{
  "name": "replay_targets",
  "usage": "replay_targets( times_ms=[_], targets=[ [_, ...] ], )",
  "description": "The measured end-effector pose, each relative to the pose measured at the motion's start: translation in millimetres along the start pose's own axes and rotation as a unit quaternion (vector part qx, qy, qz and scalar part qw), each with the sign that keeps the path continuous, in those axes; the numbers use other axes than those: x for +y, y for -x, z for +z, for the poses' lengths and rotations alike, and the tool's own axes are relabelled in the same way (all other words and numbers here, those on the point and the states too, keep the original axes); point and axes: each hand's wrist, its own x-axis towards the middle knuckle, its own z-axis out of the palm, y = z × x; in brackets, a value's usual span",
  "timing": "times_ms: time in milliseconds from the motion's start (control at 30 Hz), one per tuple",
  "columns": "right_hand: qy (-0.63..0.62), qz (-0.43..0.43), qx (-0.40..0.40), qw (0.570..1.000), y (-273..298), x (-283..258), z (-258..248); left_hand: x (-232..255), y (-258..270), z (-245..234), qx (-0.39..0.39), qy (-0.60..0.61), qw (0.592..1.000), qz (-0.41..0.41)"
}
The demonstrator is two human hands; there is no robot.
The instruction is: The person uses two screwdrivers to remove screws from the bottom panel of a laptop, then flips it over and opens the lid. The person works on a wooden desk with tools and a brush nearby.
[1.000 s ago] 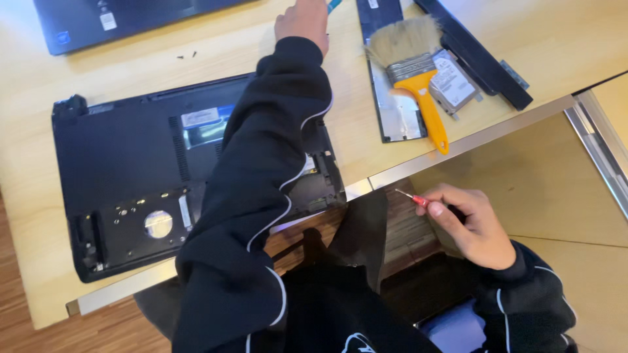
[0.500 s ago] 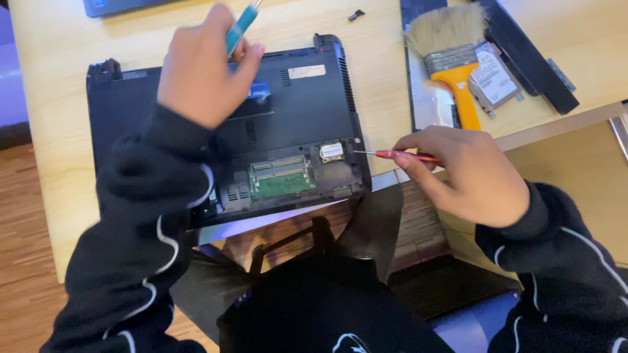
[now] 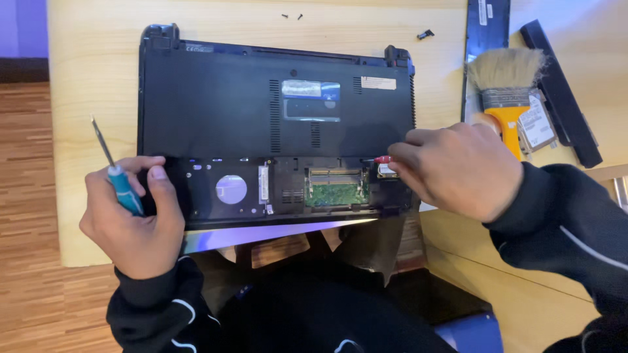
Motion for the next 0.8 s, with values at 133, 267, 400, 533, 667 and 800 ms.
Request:
replay_targets(
  times_ms=[133,267,400,533,667,800],
  targets=[
    [0.134,-0.011,-0.161,0.978,-23.1,-19.6,-24.4,-1.6,-0.4,10.2,0.042,0.032,0.998,0.022],
    [0.099,0.057,-0.335,0.935,-57.1,-27.6,-54.3,-3.4,-1.8,10.8,0.036,0.027,0.999,0.023],
    [0.075,0.058,-0.394,0.914,-64.6,-19.0,-46.9,-3.3,-8.1,11.0,0.006,0.066,0.998,0.023],
    [0.111,0.052,-0.383,0.916,-66.7,-18.8,-45.5,-7.6,-10.2,9.3,-0.009,0.055,0.998,0.025],
    [0.128,0.078,-0.414,0.898,-68.8,-19.7,-48.1,-7.5,-10.9,10.2,-0.008,0.066,0.998,0.015],
    [0.158,0.049,-0.390,0.906,-62.6,-27.2,-46.5,-5.8,-9.5,4.7,-0.029,0.066,0.997,0.007]
  ],
)
